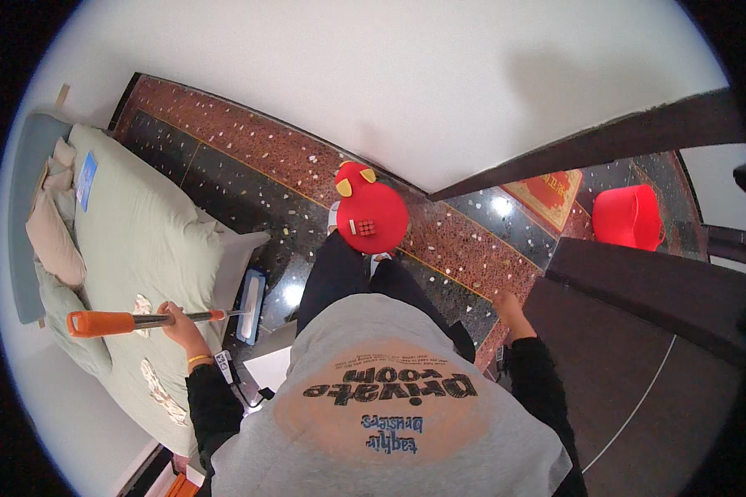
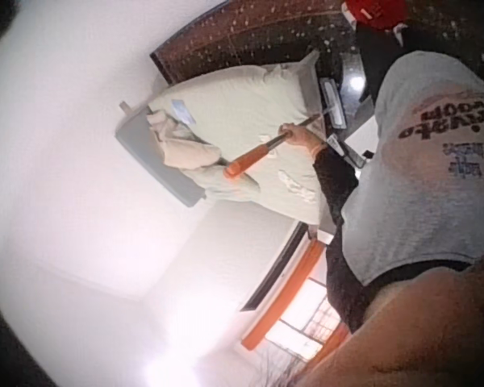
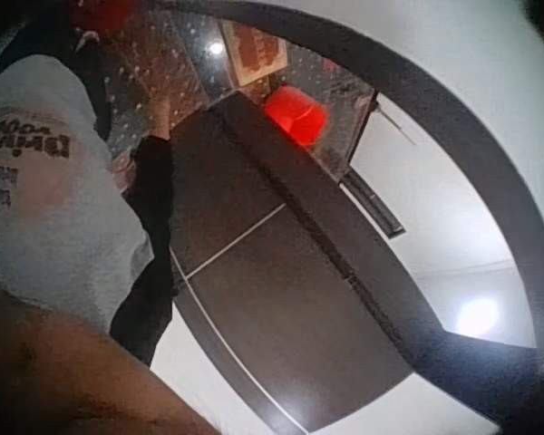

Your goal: The person mops a tiled floor in a bedroom using a flat mop. They move around a bed, a small white table, and a red toy, then pick up the white table and place it against the wall.

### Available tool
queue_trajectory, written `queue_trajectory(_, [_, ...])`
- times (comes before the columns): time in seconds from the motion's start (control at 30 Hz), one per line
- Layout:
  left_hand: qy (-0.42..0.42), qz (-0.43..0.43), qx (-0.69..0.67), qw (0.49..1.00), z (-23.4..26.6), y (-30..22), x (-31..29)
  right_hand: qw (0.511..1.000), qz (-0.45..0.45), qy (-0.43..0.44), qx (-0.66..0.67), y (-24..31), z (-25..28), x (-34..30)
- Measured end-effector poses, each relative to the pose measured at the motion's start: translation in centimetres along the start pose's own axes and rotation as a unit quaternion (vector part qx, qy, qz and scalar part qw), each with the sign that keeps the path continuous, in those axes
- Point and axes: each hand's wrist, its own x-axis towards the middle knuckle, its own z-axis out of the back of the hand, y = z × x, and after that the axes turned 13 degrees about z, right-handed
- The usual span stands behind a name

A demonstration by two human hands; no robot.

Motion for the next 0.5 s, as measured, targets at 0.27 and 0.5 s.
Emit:
queue_trajectory(0.27, [0.011, 0.029, 0.030, 0.999, -0.2, 1.2, 1.1, 0.997, -0.062, 0.045, -0.015, -1.0, -7.6, -4.9])
queue_trajectory(0.5, [0.034, 0.024, 0.013, 0.999, -0.4, 1.0, 0.8, 0.995, 0.026, 0.005, 0.094, 3.9, -6.1, -3.6])
